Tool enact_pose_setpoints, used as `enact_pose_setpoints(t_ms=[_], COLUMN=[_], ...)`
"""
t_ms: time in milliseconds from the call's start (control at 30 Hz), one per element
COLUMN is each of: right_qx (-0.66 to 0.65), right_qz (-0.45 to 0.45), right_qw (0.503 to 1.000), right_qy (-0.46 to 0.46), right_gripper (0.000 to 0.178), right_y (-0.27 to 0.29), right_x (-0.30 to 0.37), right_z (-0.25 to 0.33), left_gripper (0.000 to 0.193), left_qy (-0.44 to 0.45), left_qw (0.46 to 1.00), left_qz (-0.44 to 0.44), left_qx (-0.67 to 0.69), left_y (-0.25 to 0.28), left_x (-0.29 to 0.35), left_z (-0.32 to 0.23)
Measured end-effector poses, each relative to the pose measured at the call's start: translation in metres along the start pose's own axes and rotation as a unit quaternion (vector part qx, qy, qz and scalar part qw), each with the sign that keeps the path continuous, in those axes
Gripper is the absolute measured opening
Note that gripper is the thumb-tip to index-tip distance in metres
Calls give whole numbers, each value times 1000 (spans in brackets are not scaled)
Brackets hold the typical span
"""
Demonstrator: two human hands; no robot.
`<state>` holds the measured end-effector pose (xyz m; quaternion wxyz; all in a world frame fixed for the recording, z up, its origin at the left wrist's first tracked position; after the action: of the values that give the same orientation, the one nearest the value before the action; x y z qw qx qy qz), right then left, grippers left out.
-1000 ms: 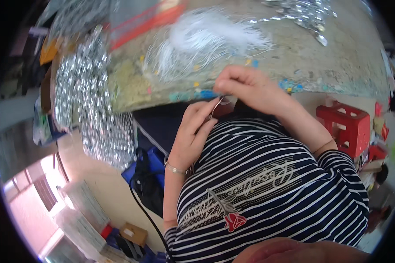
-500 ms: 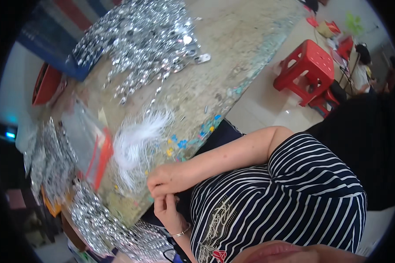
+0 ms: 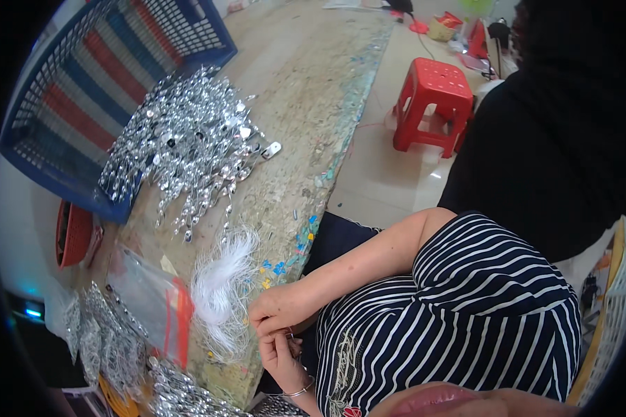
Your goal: Assemble small toy components by attaching white synthetic fibers to silver parts.
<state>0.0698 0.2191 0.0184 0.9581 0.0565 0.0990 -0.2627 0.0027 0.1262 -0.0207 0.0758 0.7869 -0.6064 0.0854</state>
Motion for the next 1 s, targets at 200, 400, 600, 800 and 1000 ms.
enact_pose_setpoints(t_ms=[200,400,600,800,1000], right_qx=[-31,76,56,27,-42], right_qz=[-40,-45,-16,9,2], right_qw=[994,985,974,966,950], right_qy=[-97,-147,-219,-259,-309], right_gripper=[24,30,28,26,22], right_y=[-3,0,1,17,25], right_x=[18,38,61,76,59], right_z=[-5,-6,-18,-22,-19], left_gripper=[6,8,6,7,6], left_qy=[10,25,33,13,38], left_qw=[997,994,996,999,999], left_qz=[70,91,74,32,-5], left_qx=[-25,-46,-33,-38,-20], left_y=[-2,10,19,25,31], left_x=[0,-4,-9,-14,-2], left_z=[-2,-4,-1,8,9])
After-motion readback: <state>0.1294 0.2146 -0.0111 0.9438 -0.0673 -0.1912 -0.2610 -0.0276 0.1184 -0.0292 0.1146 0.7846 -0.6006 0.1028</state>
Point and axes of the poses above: each hand's wrist, its own x-axis away from the middle knuckle, its own y-axis out of the back of the hand, z = x × y, the point moved 8 cm from there along -x, towards the middle knuckle, and after that the axes turned 13 degrees about -x, right-handed, at the moved point
